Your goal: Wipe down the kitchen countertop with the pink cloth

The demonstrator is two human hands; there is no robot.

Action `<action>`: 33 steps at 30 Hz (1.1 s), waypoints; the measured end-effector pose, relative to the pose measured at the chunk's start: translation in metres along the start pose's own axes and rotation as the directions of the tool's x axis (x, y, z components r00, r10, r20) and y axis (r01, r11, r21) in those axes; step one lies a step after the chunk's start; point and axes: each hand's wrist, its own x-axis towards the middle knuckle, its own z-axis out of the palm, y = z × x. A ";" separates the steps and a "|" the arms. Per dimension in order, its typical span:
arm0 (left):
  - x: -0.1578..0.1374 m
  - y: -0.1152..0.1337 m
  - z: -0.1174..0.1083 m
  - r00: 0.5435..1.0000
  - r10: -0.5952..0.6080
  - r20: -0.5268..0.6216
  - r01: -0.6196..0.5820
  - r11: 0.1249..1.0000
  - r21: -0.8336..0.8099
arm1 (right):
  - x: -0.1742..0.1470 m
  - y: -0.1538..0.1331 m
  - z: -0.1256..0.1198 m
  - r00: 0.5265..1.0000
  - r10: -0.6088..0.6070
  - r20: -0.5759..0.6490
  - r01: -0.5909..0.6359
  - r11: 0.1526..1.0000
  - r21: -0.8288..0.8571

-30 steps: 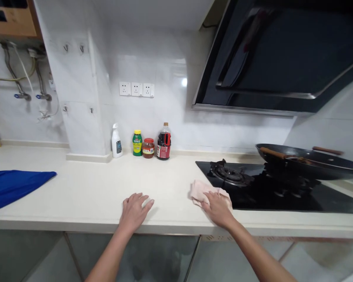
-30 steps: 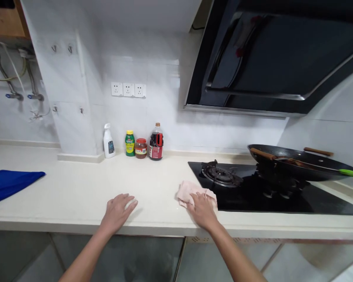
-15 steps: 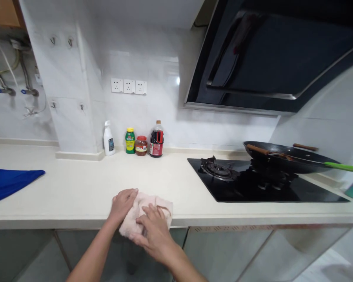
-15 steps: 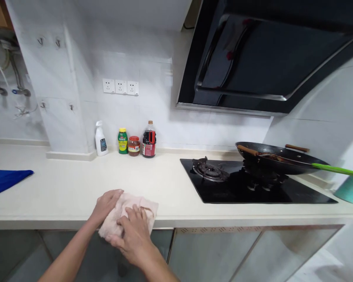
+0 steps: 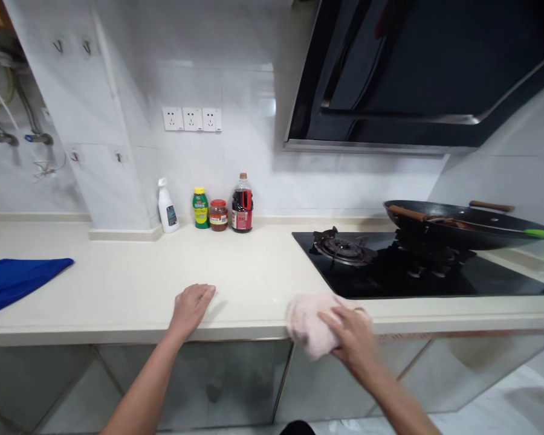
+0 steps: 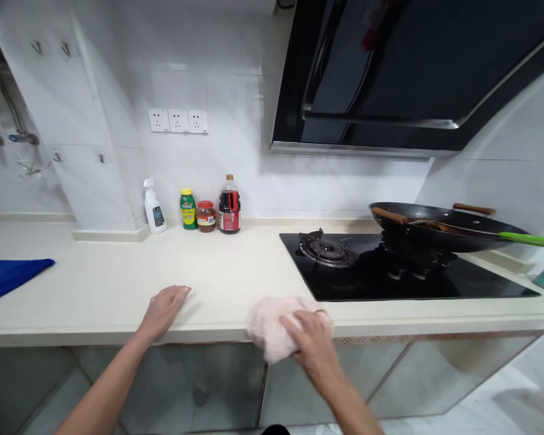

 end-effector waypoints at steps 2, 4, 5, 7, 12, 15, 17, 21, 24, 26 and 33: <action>-0.001 0.003 0.001 1.000 0.018 0.003 -0.018 0.999 0.036 | -0.018 0.041 -0.016 0.996 0.078 0.045 -0.073 0.991 -0.111; -0.003 0.006 0.002 1.000 0.013 0.007 -0.014 0.998 0.065 | -0.022 0.063 -0.031 0.979 0.169 0.112 -0.145 0.970 -0.193; -0.003 0.007 0.003 1.000 0.007 0.008 -0.008 0.997 0.076 | -0.019 0.065 -0.036 0.966 0.207 0.155 -0.169 0.960 -0.225; -0.005 0.009 0.005 1.000 -0.007 0.009 0.006 0.996 0.084 | -0.003 0.051 -0.041 0.939 0.246 0.241 -0.178 0.946 -0.271; -0.006 0.011 0.006 0.999 -0.050 0.011 0.049 0.997 0.060 | 0.057 -0.055 -0.018 0.922 0.170 0.347 -0.097 0.971 -0.219; -0.005 0.010 0.004 0.998 -0.069 0.014 0.069 0.997 0.038 | 0.089 -0.124 0.006 0.918 0.097 0.385 -0.052 0.991 -0.125; -0.004 0.009 0.003 0.997 -0.071 0.018 0.071 0.997 0.001 | 0.104 -0.156 0.017 0.916 0.035 0.400 -0.015 0.999 -0.051; -0.003 0.004 -0.001 0.994 -0.111 0.014 0.112 0.986 -0.121 | 0.121 -0.170 0.021 0.941 -0.052 0.335 -0.020 0.978 0.208; -0.003 0.004 -0.004 0.992 -0.123 0.010 0.123 0.974 -0.189 | 0.134 -0.146 0.018 0.976 0.117 0.183 -0.192 0.860 0.474; -0.004 0.005 -0.005 0.993 -0.121 0.009 0.120 0.973 -0.196 | 0.148 -0.129 0.018 0.949 0.306 0.079 -0.302 0.802 0.516; -0.006 -0.003 -0.003 0.995 -0.091 -0.035 0.080 0.966 -0.248 | 0.163 -0.095 0.036 0.886 0.308 0.347 -0.403 0.882 0.246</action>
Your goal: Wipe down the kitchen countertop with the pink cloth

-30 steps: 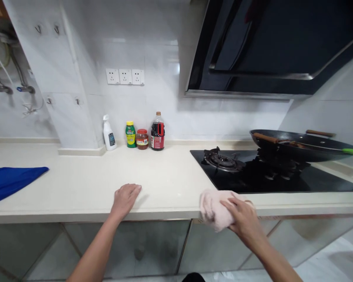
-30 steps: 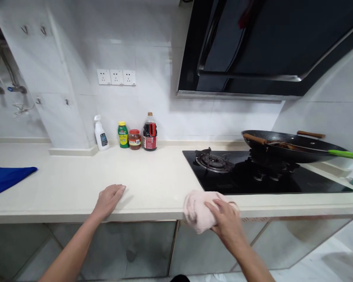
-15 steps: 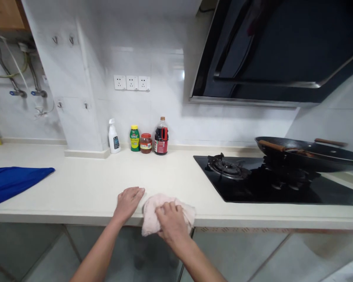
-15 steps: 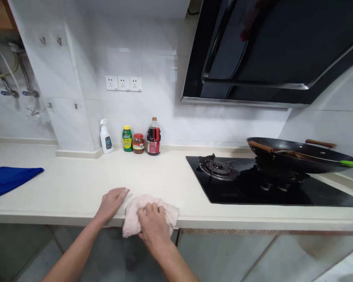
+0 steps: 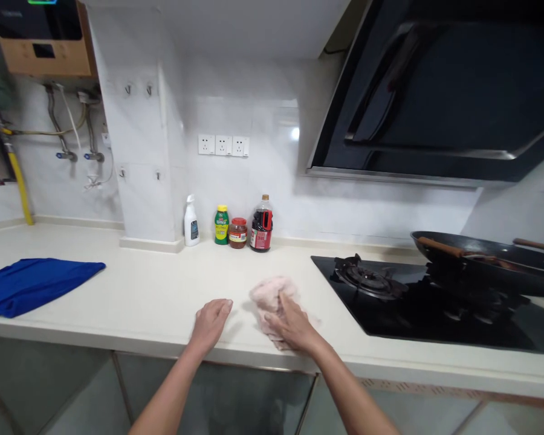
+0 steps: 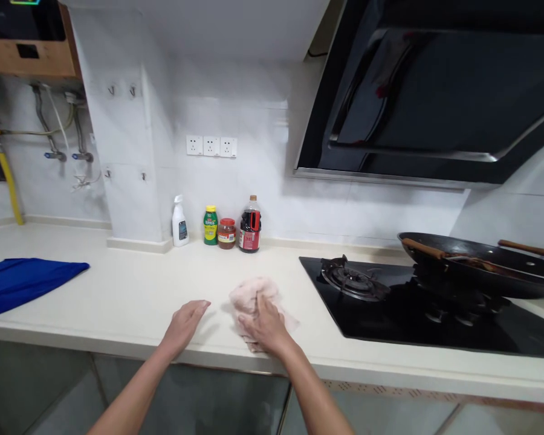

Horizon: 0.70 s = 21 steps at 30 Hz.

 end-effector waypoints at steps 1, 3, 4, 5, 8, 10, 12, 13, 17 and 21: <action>0.000 -0.004 0.000 1.000 0.014 -0.019 -0.014 1.000 -0.009 | -0.002 0.011 -0.001 0.998 -0.016 0.055 0.017 1.000 -0.020; -0.001 -0.008 0.003 0.997 0.041 -0.068 -0.040 0.999 0.020 | -0.007 0.040 -0.006 1.000 0.004 0.019 -0.003 0.998 -0.067; -0.001 -0.007 0.004 0.994 0.059 -0.089 -0.054 0.997 0.058 | -0.010 0.058 -0.011 0.999 0.020 -0.029 -0.023 0.995 -0.098; 0.000 -0.003 0.007 0.991 0.083 -0.100 -0.072 0.992 0.105 | -0.013 0.076 -0.016 0.998 0.024 -0.054 -0.031 0.990 -0.134; 0.003 0.025 0.021 0.982 0.186 -0.045 -0.172 0.961 0.214 | -0.022 0.126 -0.027 0.999 0.024 0.038 -0.014 0.969 -0.245; 0.007 0.053 0.037 0.970 0.230 0.080 -0.243 0.941 0.236 | -0.029 0.147 -0.027 0.994 0.046 0.100 -0.015 0.957 -0.290; 0.014 0.079 0.060 0.945 0.201 0.257 -0.267 0.928 0.260 | -0.034 0.159 -0.024 0.993 0.047 0.110 -0.012 0.955 -0.297; 0.018 0.089 0.073 0.921 0.168 0.352 -0.274 0.920 0.279 | -0.037 0.162 -0.021 0.994 0.039 0.102 -0.008 0.957 -0.291; 0.044 0.106 0.125 0.815 0.117 0.567 -0.351 0.879 0.323 | -0.044 0.175 -0.011 0.996 -0.046 0.082 0.067 0.961 -0.267; 0.093 0.097 0.159 0.812 0.146 0.566 -0.386 0.861 0.332 | -0.047 0.194 -0.001 0.982 -0.191 0.002 0.185 0.945 -0.268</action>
